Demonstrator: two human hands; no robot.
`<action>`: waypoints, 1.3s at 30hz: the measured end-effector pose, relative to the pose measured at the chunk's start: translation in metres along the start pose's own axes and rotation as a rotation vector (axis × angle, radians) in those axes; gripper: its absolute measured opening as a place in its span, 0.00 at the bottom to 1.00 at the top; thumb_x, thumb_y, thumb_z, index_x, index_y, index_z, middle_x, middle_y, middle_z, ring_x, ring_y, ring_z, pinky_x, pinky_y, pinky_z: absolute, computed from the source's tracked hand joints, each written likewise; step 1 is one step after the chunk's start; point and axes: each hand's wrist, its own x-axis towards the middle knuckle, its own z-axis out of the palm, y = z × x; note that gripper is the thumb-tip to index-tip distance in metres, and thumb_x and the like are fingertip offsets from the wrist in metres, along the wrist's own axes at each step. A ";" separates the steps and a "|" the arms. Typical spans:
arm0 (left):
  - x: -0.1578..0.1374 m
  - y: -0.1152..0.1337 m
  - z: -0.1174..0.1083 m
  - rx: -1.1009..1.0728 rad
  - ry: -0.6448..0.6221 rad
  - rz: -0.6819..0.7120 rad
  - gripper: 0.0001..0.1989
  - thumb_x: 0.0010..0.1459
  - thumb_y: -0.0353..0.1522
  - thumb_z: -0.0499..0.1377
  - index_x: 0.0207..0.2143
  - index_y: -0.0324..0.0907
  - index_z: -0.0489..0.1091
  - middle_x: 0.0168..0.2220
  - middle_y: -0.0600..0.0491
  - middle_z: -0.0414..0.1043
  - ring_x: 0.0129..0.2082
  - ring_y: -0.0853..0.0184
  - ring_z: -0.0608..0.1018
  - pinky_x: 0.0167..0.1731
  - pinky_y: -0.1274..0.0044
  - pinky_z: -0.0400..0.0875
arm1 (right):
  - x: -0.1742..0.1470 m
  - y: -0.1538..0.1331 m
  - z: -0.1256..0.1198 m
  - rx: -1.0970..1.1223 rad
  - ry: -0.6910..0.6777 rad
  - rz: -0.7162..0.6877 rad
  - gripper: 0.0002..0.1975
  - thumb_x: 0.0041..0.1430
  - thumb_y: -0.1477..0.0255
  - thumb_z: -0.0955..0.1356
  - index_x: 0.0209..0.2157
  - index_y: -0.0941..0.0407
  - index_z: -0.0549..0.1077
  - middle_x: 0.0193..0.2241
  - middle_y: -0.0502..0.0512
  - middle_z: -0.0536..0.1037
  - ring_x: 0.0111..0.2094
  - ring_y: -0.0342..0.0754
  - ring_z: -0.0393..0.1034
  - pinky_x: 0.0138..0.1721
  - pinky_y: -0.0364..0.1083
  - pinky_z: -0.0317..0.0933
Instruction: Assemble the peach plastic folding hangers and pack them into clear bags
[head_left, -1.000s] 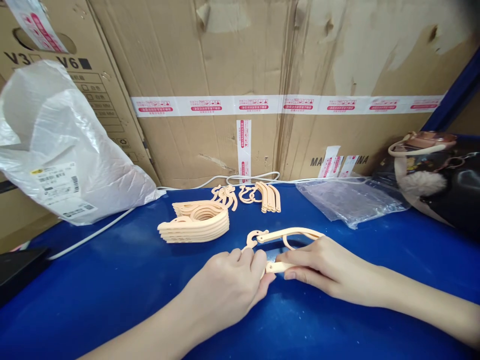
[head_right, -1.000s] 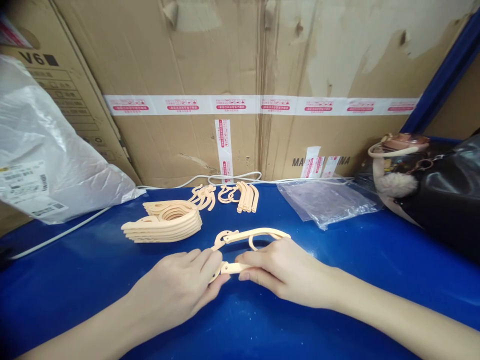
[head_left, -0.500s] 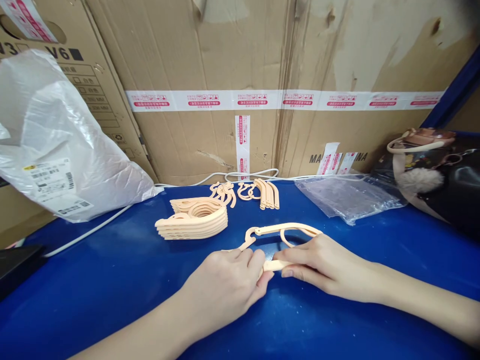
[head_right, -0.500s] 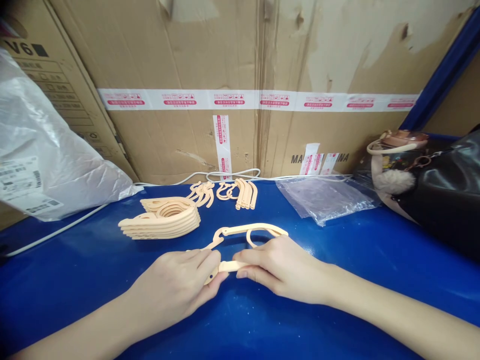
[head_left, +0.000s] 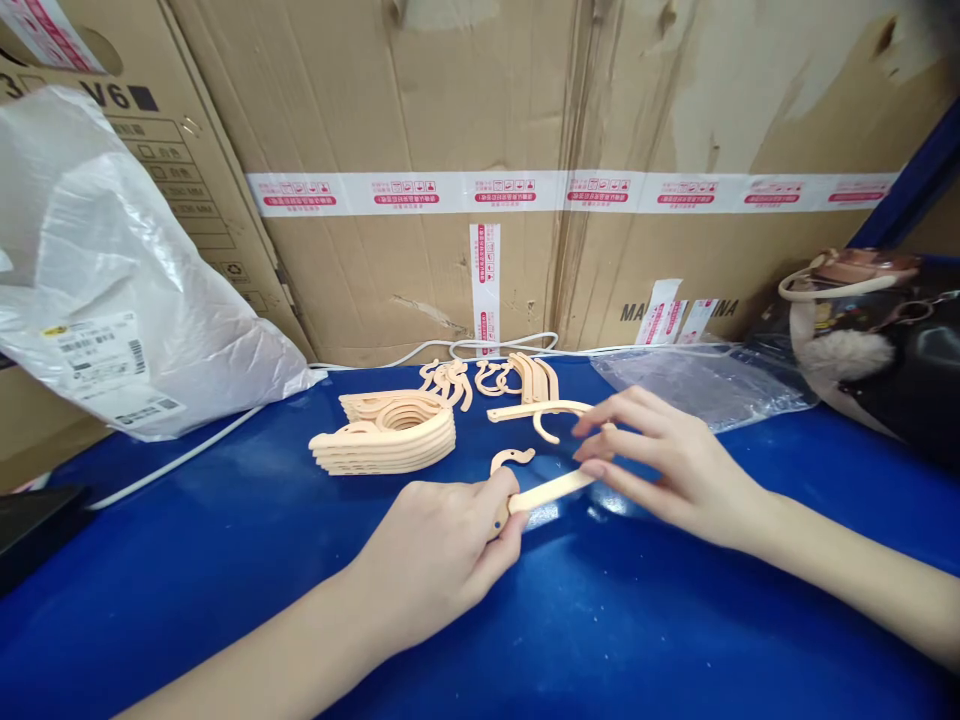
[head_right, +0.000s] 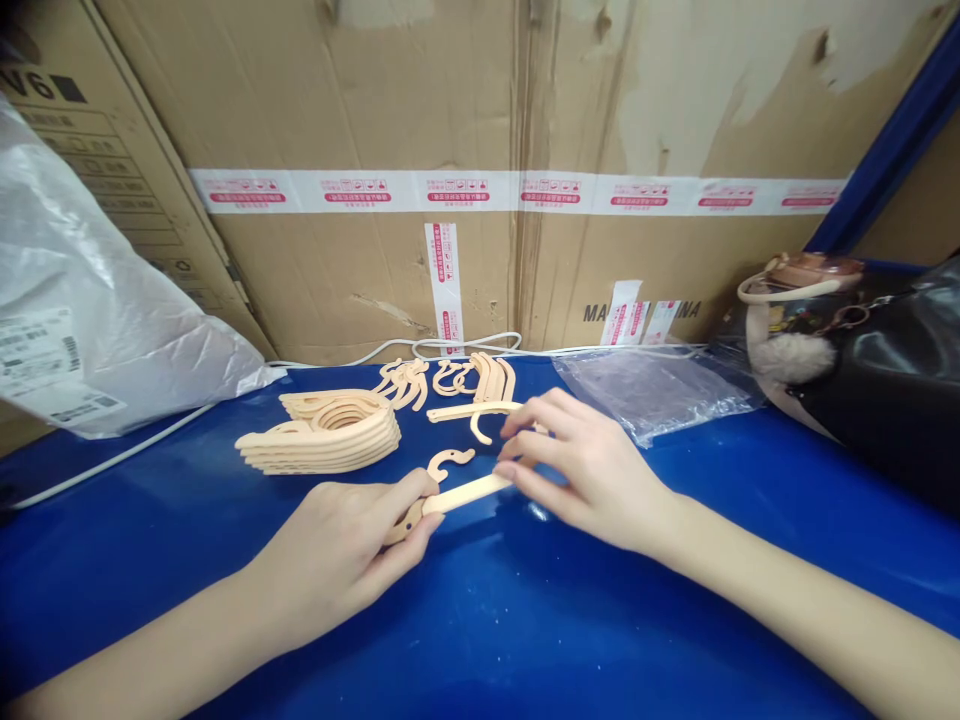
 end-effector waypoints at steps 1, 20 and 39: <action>0.000 -0.001 0.000 -0.002 -0.003 -0.004 0.06 0.66 0.32 0.47 0.37 0.42 0.61 0.22 0.59 0.70 0.19 0.68 0.73 0.19 0.78 0.52 | 0.000 0.003 -0.001 -0.026 0.005 0.023 0.12 0.66 0.69 0.63 0.34 0.56 0.76 0.44 0.60 0.75 0.44 0.51 0.67 0.45 0.51 0.62; 0.000 0.003 -0.001 -0.050 0.020 0.276 0.05 0.52 0.25 0.50 0.26 0.41 0.58 0.24 0.54 0.61 0.26 0.66 0.61 0.25 0.74 0.58 | 0.001 0.019 0.006 0.026 -0.375 0.137 0.13 0.68 0.74 0.56 0.43 0.56 0.70 0.38 0.56 0.71 0.36 0.49 0.68 0.38 0.48 0.63; -0.003 -0.009 0.007 -0.077 -0.122 0.234 0.23 0.55 0.14 0.44 0.47 0.40 0.65 0.60 0.45 0.61 0.59 0.59 0.65 0.53 0.64 0.68 | 0.001 0.027 0.010 -0.158 -0.356 0.290 0.17 0.70 0.67 0.52 0.39 0.55 0.68 0.35 0.55 0.73 0.31 0.48 0.72 0.33 0.46 0.64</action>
